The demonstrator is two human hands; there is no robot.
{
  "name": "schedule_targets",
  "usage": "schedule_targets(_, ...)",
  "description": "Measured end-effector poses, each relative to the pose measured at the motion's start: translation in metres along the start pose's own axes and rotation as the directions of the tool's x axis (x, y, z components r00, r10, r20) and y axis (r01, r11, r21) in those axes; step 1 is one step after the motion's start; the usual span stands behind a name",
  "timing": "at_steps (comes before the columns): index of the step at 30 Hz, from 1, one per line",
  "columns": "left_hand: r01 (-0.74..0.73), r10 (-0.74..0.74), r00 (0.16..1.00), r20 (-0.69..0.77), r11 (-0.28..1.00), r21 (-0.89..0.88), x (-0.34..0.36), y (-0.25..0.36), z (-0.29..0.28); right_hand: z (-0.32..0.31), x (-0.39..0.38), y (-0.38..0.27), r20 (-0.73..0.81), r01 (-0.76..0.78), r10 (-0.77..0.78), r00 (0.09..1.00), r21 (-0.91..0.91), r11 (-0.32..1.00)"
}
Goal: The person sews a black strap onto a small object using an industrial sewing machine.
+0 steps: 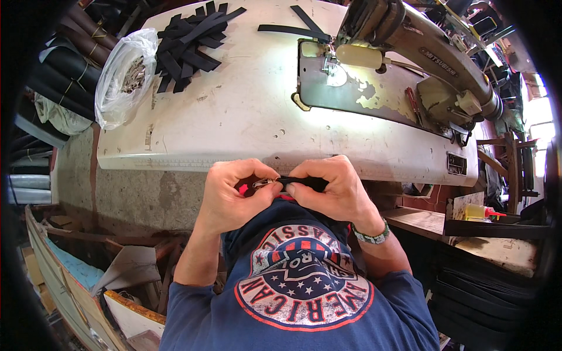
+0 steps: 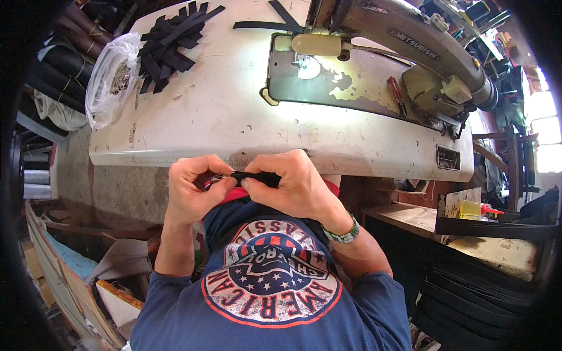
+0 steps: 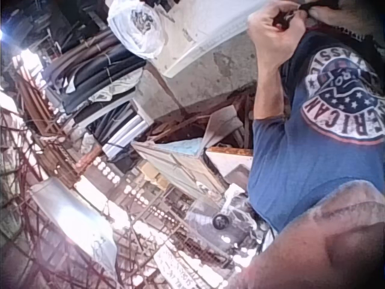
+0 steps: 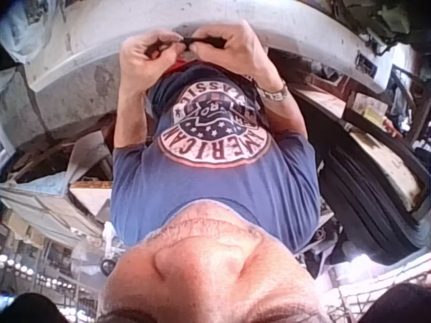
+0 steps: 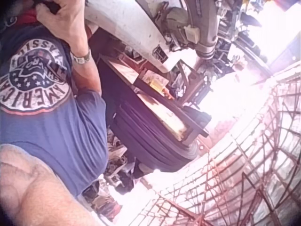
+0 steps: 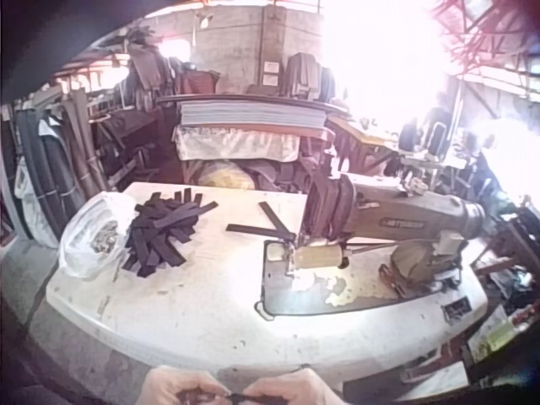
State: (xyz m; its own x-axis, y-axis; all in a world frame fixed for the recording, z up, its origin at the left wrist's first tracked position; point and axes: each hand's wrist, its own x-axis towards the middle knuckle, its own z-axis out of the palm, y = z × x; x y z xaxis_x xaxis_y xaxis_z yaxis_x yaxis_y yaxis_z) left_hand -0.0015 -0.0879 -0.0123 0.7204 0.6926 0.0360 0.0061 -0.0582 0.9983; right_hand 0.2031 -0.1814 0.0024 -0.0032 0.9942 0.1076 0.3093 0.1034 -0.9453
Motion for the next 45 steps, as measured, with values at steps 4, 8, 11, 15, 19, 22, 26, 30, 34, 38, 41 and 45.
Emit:
schedule_targets(4, -0.063, 0.086, 0.990, -0.108, 0.977, 0.204, -0.001, 0.002, 0.010, 0.006, 0.000, 0.001, -0.053, 0.031, -0.035, 0.998, -0.062, 0.998)
schedule_targets(8, -0.216, 0.325, 0.933, -0.156, 0.850, 0.481, 0.001, -0.005, 0.018, 0.015, -0.001, 0.001, -0.153, 0.006, -0.028, 0.988, -0.142, 0.990)
schedule_targets(11, -0.264, 0.433, 0.889, -0.149, 0.752, 0.604, 0.002, -0.010, 0.023, 0.020, -0.001, 0.001, -0.216, 0.022, -0.066, 0.974, -0.197, 0.980)
schedule_targets(15, -0.315, 0.531, 0.837, -0.136, 0.669, 0.673, 0.006, -0.015, 0.026, 0.023, 0.001, -0.001, -0.263, 0.005, -0.070, 0.962, -0.240, 0.971)
schedule_targets(19, -0.363, 0.592, 0.801, -0.092, 0.602, 0.711, 0.009, -0.017, 0.028, 0.020, -0.001, -0.005, -0.212, 0.016, -0.067, 0.975, -0.235, 0.972)
schedule_targets(22, -0.345, 0.587, 0.805, -0.087, 0.582, 0.736, 0.006, -0.019, 0.031, 0.017, -0.004, -0.007, -0.169, -0.026, -0.007, 0.986, -0.194, 0.981)
schedule_targets(26, -0.344, 0.588, 0.807, -0.053, 0.542, 0.767, 0.003, -0.022, 0.037, 0.015, -0.004, -0.006, -0.154, 0.010, -0.047, 0.987, -0.234, 0.972)
schedule_targets(30, -0.403, 0.640, 0.766, -0.061, 0.552, 0.730, 0.004, -0.026, 0.044, 0.010, -0.003, -0.004, -0.151, 0.014, -0.048, 0.987, -0.219, 0.976)
schedule_targets(34, -0.346, 0.553, 0.827, -0.100, 0.641, 0.685, 0.000, -0.026, 0.049, 0.001, -0.004, -0.002, -0.093, 0.051, -0.076, 0.993, -0.250, 0.967)
schedule_targets(38, -0.288, 0.427, 0.899, -0.099, 0.746, 0.600, -0.003, -0.021, 0.045, -0.006, -0.005, 0.004, -0.013, 0.058, -0.064, 0.998, -0.263, 0.963)
schedule_targets(41, -0.281, 0.395, 0.915, -0.078, 0.765, 0.579, -0.002, -0.014, 0.044, -0.004, -0.005, 0.009, -0.038, 0.100, -0.115, 0.993, -0.284, 0.954)
schedule_targets(45, -0.286, 0.411, 0.907, -0.090, 0.760, 0.584, 0.004, -0.004, 0.044, 0.003, -0.003, 0.012, -0.137, 0.129, -0.179, 0.974, -0.312, 0.941)
